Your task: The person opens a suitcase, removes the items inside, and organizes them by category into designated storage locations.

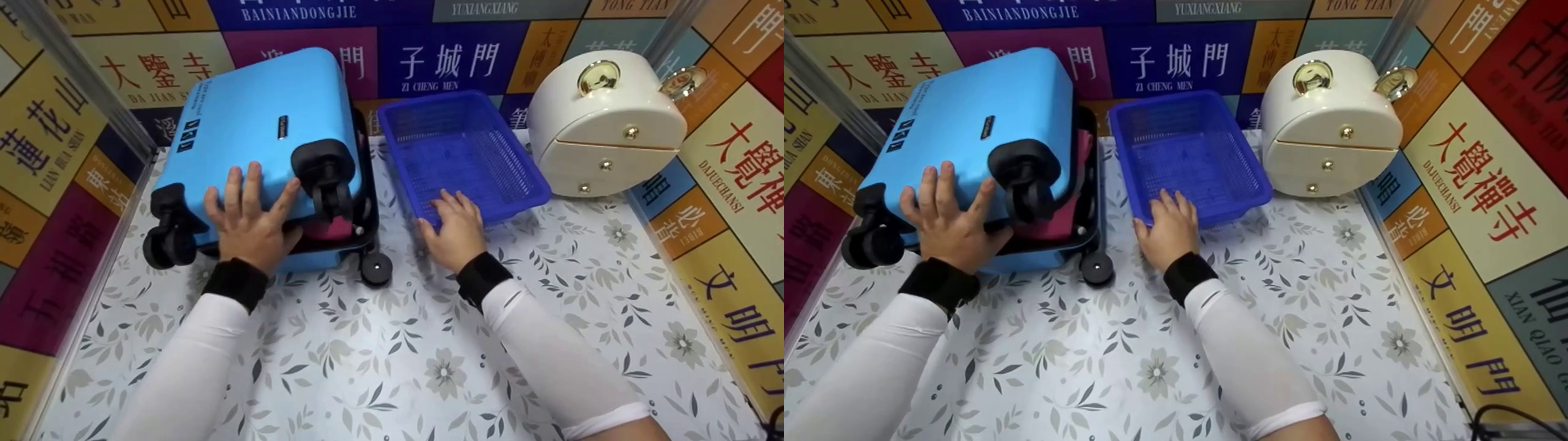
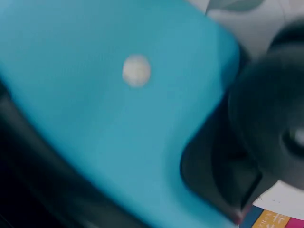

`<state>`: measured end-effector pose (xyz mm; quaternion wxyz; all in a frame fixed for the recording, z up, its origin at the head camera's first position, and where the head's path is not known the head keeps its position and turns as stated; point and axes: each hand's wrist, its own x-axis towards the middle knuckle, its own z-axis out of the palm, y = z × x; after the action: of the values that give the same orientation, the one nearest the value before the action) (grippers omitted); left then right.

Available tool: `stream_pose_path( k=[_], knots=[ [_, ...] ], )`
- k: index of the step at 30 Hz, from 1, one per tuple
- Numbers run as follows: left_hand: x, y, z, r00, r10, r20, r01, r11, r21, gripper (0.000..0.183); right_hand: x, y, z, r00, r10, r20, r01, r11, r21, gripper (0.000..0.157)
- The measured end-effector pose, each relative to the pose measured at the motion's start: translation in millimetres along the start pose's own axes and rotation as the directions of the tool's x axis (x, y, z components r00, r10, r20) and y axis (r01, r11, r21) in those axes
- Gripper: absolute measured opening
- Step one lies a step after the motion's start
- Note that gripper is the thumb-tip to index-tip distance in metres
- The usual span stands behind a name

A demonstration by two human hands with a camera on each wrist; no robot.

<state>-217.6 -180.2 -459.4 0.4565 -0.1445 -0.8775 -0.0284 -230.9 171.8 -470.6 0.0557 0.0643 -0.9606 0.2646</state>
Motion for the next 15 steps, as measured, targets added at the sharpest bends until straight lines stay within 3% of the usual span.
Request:
stream_pose_path(
  k=[3, 5, 10, 15],
  knots=[
    [5.5, -10.2, -4.7, 0.992, -0.107, -0.069, 0.104, 0.993, -0.048, 0.128, -0.2, 0.9, -0.4, 1.0, 0.005, 0.002, -0.005, 1.0, -0.003, 0.055],
    [7.7, -17.4, -6.8, 0.973, -0.202, -0.112, 0.193, 0.978, -0.082, 0.128, -0.4, 1.5, -0.6, 1.0, 0.006, 0.001, -0.006, 1.0, -0.002, 0.055],
    [5.0, -33.6, -14.8, 0.893, -0.426, -0.148, 0.409, 0.903, -0.133, 0.13, -0.7, 2.5, -1.8, 1.0, -0.003, -0.016, 0.003, 1.0, 0.003, 0.055],
    [-3.7, -43.7, -24.1, 0.813, -0.567, -0.13, 0.534, 0.816, -0.222, 0.13, -0.7, 4.1, -3.3, 1.0, -0.006, -0.027, 0.006, 1.0, 0.004, 0.056]
  ],
)
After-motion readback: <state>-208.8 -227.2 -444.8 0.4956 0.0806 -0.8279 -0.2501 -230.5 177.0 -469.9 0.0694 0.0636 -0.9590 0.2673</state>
